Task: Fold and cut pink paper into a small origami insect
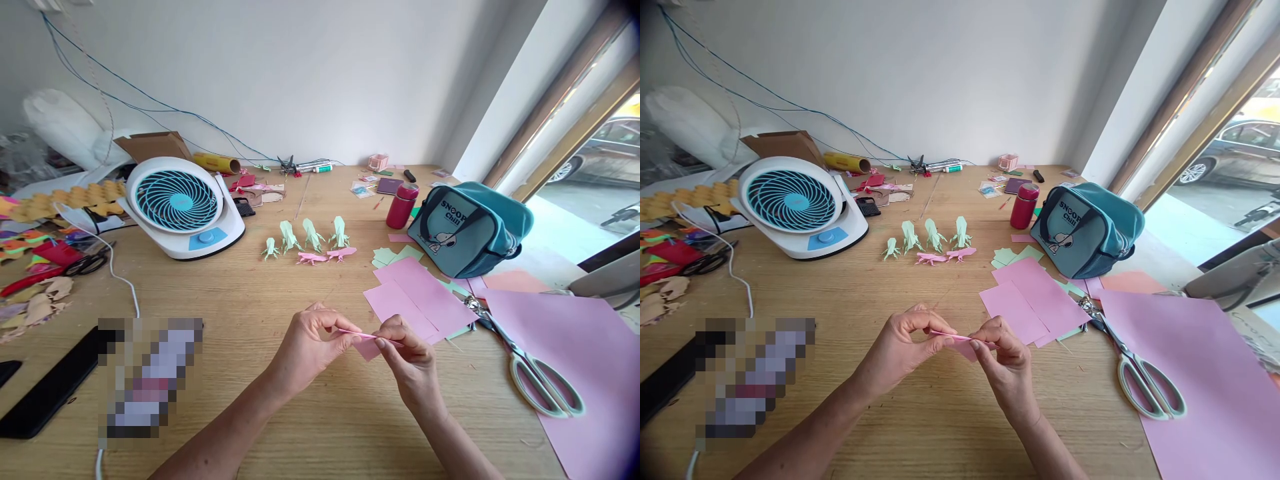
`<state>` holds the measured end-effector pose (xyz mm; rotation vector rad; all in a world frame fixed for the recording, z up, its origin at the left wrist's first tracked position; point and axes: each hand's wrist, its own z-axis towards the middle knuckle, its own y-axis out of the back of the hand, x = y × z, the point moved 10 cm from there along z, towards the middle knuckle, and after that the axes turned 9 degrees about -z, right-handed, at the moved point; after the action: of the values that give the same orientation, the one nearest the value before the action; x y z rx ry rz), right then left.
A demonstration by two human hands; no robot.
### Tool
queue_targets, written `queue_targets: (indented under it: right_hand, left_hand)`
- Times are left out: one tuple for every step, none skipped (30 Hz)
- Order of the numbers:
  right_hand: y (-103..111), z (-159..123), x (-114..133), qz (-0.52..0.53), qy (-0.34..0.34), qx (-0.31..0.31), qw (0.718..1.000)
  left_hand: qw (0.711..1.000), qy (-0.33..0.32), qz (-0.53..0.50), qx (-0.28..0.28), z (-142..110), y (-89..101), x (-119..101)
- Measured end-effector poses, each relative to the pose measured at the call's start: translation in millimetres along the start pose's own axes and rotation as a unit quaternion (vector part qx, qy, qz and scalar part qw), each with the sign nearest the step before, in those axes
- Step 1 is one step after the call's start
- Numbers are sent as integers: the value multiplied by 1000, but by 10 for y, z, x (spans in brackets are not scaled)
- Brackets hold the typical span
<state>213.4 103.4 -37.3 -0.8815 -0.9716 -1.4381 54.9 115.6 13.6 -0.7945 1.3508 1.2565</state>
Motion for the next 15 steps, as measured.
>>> queue_targets:
  right_hand:
    - [-2,1,8,-5,4,1,1000]
    - [-5,1,15,-9,7,2,1000]
    - [-9,1,20,-12,9,4,1000]
    - [-15,0,24,-15,10,6,1000]
    - [-23,-1,27,-17,10,9,1000]
    - [-30,-4,33,-20,10,12,1000]
    - [-36,-7,40,-23,10,14,1000]
    - [-42,-11,46,-26,9,15,1000]
    - [-48,-15,51,-29,7,17,999]
    - [-52,-19,56,-31,5,18,999]
    - [-57,-23,60,-32,3,18,999]
    - [-59,-26,63,-33,1,18,999]
    - [-62,-29,66,-34,0,18,999]
    - [-65,-31,71,-38,0,18,999]
    - [-67,-33,77,-44,2,18,999]
  left_hand:
    - [1000,-8,3,1,2,-8,-24]
    - [1000,-16,7,0,4,-10,-48]
    - [1000,-25,11,-5,5,-6,-71]
    - [999,-32,15,-11,5,1,-90]
    - [999,-37,19,-14,4,4,-103]
    - [999,-40,23,-15,3,1,-110]
    - [999,-42,27,-15,1,-5,-111]
    - [999,-43,30,-13,-1,-15,-108]
    - [998,-44,33,-11,-3,-27,-104]
    - [998,-46,36,-9,-5,-38,-101]
    - [998,-48,41,-8,-7,-47,-98]
    - [998,-50,46,-8,-10,-55,-94]
    - [997,-51,52,-8,-12,-62,-91]
    - [997,-53,58,-7,-15,-70,-91]
    - [996,-56,65,-7,-18,-78,-93]
